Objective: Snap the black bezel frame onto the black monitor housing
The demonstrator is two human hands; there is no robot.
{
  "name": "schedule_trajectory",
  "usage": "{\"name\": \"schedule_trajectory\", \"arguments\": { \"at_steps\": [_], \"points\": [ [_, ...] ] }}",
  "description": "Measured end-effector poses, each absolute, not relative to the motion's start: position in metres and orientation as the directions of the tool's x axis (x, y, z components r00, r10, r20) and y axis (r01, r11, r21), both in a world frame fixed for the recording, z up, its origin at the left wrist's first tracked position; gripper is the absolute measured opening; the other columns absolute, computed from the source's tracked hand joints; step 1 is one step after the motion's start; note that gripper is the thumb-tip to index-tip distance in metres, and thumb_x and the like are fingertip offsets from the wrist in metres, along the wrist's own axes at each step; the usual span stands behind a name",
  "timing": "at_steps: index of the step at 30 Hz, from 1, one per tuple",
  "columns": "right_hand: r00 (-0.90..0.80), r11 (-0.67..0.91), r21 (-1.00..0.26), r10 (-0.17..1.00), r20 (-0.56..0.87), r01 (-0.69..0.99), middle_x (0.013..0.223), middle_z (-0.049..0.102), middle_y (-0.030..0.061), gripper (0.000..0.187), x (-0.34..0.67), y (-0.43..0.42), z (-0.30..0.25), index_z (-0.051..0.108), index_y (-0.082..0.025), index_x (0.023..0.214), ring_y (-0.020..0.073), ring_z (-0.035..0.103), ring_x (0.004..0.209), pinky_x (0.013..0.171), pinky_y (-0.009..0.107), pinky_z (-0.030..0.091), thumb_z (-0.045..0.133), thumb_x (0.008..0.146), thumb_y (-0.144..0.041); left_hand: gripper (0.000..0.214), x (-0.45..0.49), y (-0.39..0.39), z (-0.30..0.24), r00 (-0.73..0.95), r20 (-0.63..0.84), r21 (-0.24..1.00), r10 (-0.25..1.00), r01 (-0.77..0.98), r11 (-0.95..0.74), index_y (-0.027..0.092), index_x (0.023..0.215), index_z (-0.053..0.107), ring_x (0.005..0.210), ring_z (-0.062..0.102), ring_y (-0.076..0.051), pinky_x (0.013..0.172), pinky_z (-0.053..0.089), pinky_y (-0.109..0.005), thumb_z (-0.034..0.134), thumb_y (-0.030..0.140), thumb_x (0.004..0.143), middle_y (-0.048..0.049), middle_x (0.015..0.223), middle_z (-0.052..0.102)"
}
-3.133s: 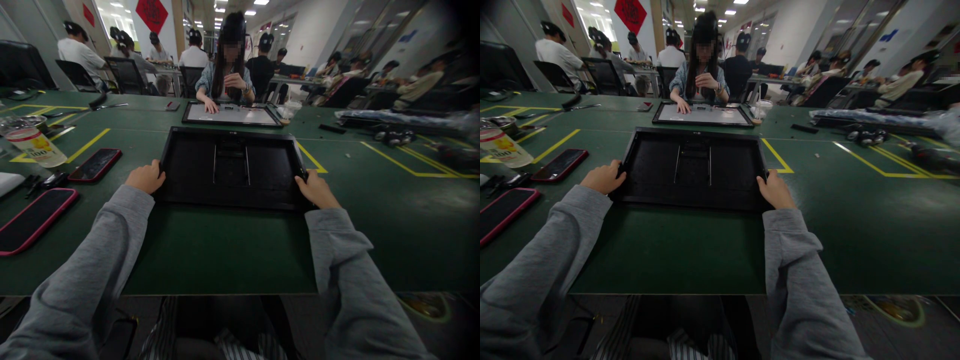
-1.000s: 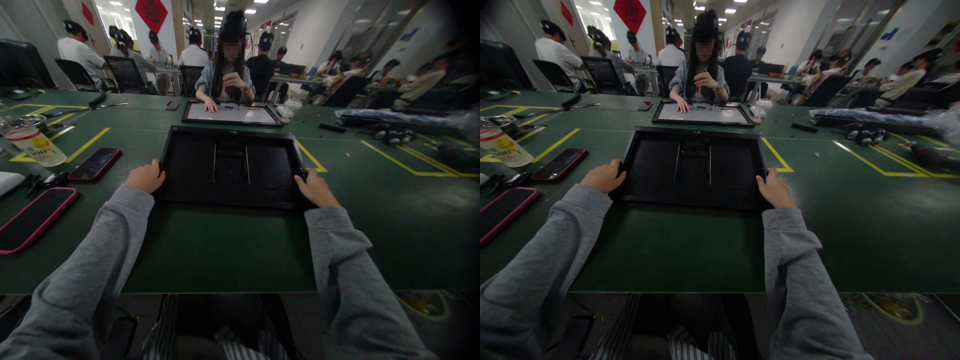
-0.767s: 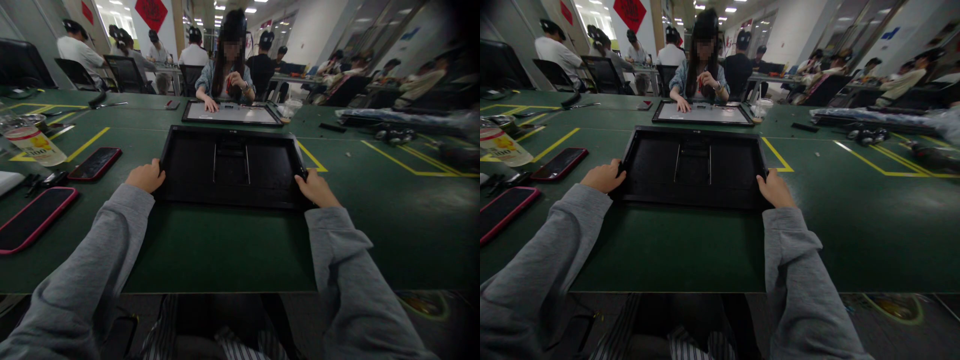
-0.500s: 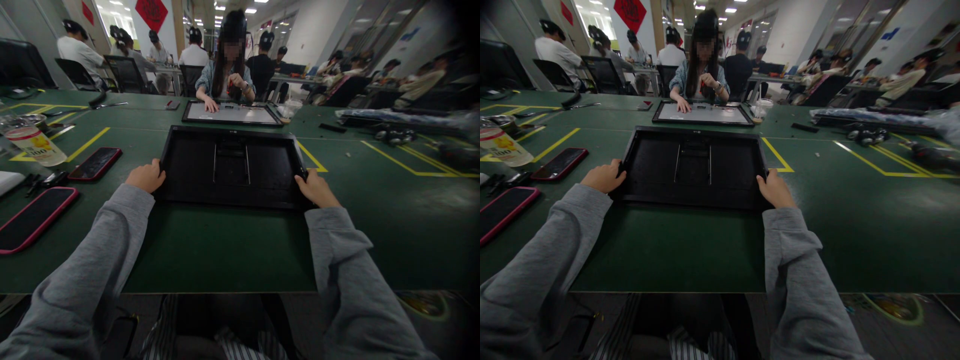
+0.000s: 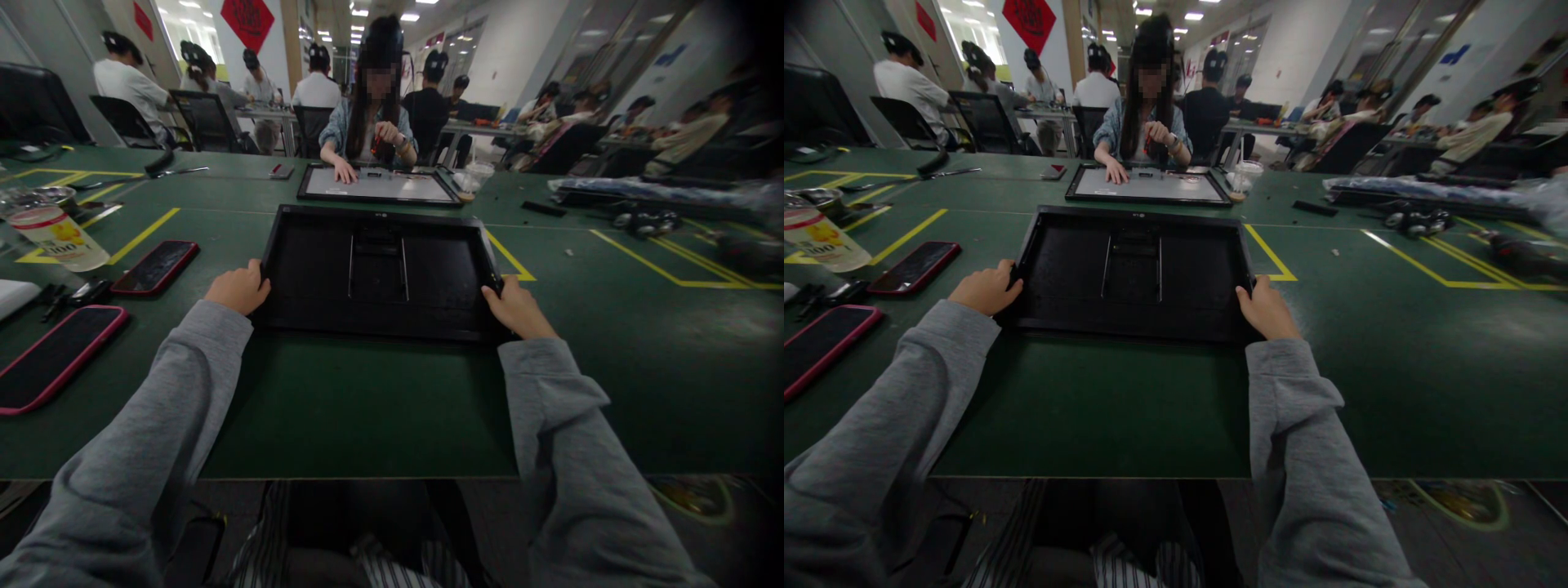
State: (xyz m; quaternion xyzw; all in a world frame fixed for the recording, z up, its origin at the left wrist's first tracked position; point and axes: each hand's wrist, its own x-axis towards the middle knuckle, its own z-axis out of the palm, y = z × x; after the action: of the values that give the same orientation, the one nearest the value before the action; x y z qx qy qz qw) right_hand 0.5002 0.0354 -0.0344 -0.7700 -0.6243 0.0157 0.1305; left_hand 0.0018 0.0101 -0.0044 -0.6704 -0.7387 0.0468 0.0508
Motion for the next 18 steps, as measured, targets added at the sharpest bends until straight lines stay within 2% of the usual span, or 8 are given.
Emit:
{"name": "schedule_trajectory", "arguments": {
  "at_steps": [13,18],
  "points": [
    [0.23,-0.192,-0.215,0.959,0.166,0.958,0.108,0.066,0.0255,0.058,0.501,0.0349,-0.037,0.045,-0.004,0.131,0.0368,0.064,0.1,0.084,0.045,0.048,0.04,0.092,-0.047,0.063,0.0041,0.0083,-0.001,-0.102,0.003,-0.13,0.995,0.986,0.102,0.008,0.141,0.035,0.101,0.065,-0.034,0.084,0.048,-0.043,0.027,0.046,0.092,-0.0229,0.111,0.066],
    [0.222,-0.187,-0.213,0.962,0.157,0.959,0.108,0.066,0.027,0.058,0.5024,0.0364,-0.0378,0.046,-0.003,0.13,0.0382,0.064,0.101,0.084,0.046,0.048,0.04,0.092,-0.047,0.062,0.0026,0.0096,-0.0032,-0.107,0.008,-0.13,0.994,0.986,0.107,0.008,0.14,0.035,0.101,0.065,-0.034,0.084,0.048,-0.042,0.027,0.046,0.092,-0.022,0.11,0.066]
  ]
}}
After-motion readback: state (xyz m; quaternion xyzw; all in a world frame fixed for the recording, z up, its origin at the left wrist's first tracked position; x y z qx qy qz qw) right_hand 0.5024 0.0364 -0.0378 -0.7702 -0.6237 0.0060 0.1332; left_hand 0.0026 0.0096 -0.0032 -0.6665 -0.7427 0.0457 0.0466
